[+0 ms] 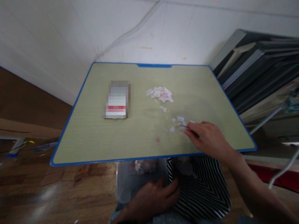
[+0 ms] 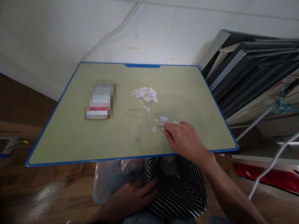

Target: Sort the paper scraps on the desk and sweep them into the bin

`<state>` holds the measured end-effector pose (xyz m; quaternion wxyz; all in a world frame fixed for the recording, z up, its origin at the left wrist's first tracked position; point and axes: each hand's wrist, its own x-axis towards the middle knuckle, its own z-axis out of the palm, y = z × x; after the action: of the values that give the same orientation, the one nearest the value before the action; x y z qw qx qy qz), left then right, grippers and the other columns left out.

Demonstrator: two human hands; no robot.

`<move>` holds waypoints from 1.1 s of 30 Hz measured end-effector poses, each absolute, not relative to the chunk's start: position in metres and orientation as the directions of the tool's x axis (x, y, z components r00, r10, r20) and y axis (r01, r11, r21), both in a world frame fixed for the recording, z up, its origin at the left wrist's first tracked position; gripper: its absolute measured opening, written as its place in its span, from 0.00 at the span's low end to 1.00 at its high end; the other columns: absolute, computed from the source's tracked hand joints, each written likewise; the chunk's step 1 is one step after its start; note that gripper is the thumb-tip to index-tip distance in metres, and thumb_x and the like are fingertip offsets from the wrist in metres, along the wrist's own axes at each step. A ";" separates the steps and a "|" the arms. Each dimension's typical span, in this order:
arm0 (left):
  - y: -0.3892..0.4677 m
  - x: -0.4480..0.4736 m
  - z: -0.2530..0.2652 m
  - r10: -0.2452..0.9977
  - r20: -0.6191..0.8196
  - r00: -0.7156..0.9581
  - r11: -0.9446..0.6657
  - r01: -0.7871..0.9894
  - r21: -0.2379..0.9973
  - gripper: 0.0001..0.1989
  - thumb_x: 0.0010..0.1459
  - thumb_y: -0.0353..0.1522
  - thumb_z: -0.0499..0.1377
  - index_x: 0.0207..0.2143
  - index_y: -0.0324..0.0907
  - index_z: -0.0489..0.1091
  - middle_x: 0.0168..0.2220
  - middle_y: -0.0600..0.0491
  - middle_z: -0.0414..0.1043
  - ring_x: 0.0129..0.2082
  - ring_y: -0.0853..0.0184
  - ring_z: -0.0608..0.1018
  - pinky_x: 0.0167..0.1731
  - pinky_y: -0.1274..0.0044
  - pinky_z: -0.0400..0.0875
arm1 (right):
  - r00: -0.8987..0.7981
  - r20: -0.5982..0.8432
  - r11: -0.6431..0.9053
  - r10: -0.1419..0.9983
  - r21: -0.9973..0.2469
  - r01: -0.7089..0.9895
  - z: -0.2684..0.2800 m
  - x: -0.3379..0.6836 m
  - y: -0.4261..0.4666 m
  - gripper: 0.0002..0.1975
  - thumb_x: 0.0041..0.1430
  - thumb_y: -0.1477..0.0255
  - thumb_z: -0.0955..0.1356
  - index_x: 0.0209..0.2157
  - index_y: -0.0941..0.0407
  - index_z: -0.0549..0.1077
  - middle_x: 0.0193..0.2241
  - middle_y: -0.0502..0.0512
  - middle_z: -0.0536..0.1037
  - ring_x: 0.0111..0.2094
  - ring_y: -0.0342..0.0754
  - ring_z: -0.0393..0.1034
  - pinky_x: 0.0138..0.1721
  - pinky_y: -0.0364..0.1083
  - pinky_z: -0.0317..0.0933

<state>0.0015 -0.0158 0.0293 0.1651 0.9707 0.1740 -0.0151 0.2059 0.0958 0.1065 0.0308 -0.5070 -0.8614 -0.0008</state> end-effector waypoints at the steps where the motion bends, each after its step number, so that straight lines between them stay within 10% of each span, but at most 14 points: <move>1: -0.016 0.001 0.029 0.331 -0.084 0.940 -0.886 0.340 0.315 0.18 0.60 0.25 0.52 0.53 0.37 0.58 0.55 0.46 0.59 0.35 0.62 0.74 0.21 0.74 0.75 | -0.522 0.024 0.522 0.853 -0.061 0.850 0.107 0.206 0.094 0.14 0.61 0.71 0.57 0.24 0.55 0.66 0.18 0.51 0.71 0.22 0.45 0.65 0.27 0.44 0.51; 7: -0.017 0.000 0.028 0.348 -0.067 0.935 -0.887 0.352 0.300 0.18 0.59 0.25 0.52 0.53 0.37 0.58 0.55 0.47 0.60 0.34 0.63 0.74 0.19 0.74 0.75 | -0.474 0.024 0.474 0.880 -0.069 0.878 0.115 0.225 0.091 0.14 0.62 0.68 0.58 0.25 0.56 0.66 0.18 0.51 0.69 0.21 0.46 0.64 0.26 0.45 0.51; 14: -0.015 0.002 0.029 0.328 -0.084 0.941 -0.892 0.338 0.301 0.17 0.61 0.25 0.51 0.53 0.37 0.59 0.55 0.46 0.60 0.35 0.61 0.75 0.21 0.73 0.75 | -0.540 0.229 0.585 0.810 -0.360 0.726 0.103 0.247 0.149 0.12 0.62 0.68 0.60 0.29 0.58 0.68 0.27 0.55 0.70 0.31 0.46 0.65 0.33 0.44 0.58; 25: -0.020 0.002 0.020 0.355 -0.057 0.933 -0.884 0.355 0.305 0.16 0.61 0.27 0.51 0.52 0.38 0.59 0.53 0.48 0.63 0.33 0.61 0.75 0.18 0.73 0.75 | -0.737 0.081 0.688 0.671 -0.438 0.579 0.095 0.261 0.128 0.12 0.62 0.67 0.60 0.30 0.57 0.71 0.28 0.54 0.73 0.32 0.46 0.67 0.34 0.45 0.59; 33: -0.015 0.003 0.025 0.334 -0.091 0.938 -0.896 0.346 0.279 0.15 0.62 0.25 0.50 0.51 0.36 0.59 0.52 0.44 0.64 0.33 0.62 0.75 0.20 0.73 0.75 | -0.208 0.049 0.209 0.977 -0.435 0.876 0.087 0.295 0.131 0.13 0.57 0.64 0.60 0.22 0.54 0.61 0.19 0.51 0.66 0.22 0.45 0.61 0.24 0.44 0.54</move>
<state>0.0035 -0.0153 0.0249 0.1472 0.9734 0.1746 -0.0206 0.2948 0.1309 0.0866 0.1591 -0.6087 -0.7610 0.1584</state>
